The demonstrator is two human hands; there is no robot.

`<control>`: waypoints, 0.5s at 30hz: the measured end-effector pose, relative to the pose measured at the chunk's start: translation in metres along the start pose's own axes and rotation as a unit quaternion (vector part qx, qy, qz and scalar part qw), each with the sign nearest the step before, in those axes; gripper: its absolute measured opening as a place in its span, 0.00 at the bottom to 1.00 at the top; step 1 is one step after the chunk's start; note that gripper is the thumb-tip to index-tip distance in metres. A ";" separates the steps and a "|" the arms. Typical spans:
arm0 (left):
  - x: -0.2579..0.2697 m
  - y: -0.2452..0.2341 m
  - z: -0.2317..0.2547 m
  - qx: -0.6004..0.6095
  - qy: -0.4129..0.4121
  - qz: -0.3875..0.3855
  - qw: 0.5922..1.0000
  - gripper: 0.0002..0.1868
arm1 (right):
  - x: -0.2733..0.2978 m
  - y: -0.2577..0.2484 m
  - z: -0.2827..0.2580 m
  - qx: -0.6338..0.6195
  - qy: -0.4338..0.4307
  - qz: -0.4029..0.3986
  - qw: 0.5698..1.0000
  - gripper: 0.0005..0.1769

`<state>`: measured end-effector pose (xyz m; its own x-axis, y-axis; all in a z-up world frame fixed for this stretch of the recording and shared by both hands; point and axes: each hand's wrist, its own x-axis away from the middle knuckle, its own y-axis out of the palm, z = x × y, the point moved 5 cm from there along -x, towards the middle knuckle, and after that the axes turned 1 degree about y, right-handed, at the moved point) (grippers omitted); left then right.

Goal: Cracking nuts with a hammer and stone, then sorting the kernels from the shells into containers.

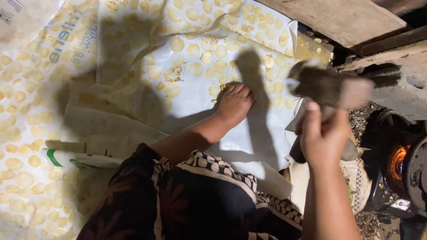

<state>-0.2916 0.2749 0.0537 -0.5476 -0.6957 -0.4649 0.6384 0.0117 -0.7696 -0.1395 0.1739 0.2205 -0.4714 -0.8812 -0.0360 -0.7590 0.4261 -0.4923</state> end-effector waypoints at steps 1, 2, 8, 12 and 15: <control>0.004 0.007 -0.003 0.002 0.002 -0.003 1.000 0.04 | 0.004 0.003 0.008 0.000 0.003 0.002 1.000 0.18; 0.008 0.011 -0.005 -0.006 0.010 0.013 1.000 0.05 | 0.009 0.002 0.009 -0.010 -0.066 0.036 0.997 0.14; 0.028 -0.048 -0.024 -0.067 -0.007 0.050 0.996 0.11 | 0.012 0.083 0.096 0.231 -0.070 -0.015 0.970 0.23; 0.040 -0.071 -0.044 -0.002 -0.026 0.078 0.997 0.10 | -0.005 0.095 0.118 0.279 -0.095 -0.047 0.954 0.33; 0.038 -0.070 -0.047 0.022 -0.074 0.057 0.995 0.10 | -0.030 0.067 0.058 0.242 0.109 -0.168 0.949 0.24</control>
<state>-0.3826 0.2811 0.0698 -0.3863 -0.7896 -0.4769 0.7174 0.0677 -0.6933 -0.1504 0.2167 0.1376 -0.3612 -0.8649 0.3485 -0.6128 -0.0615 -0.7878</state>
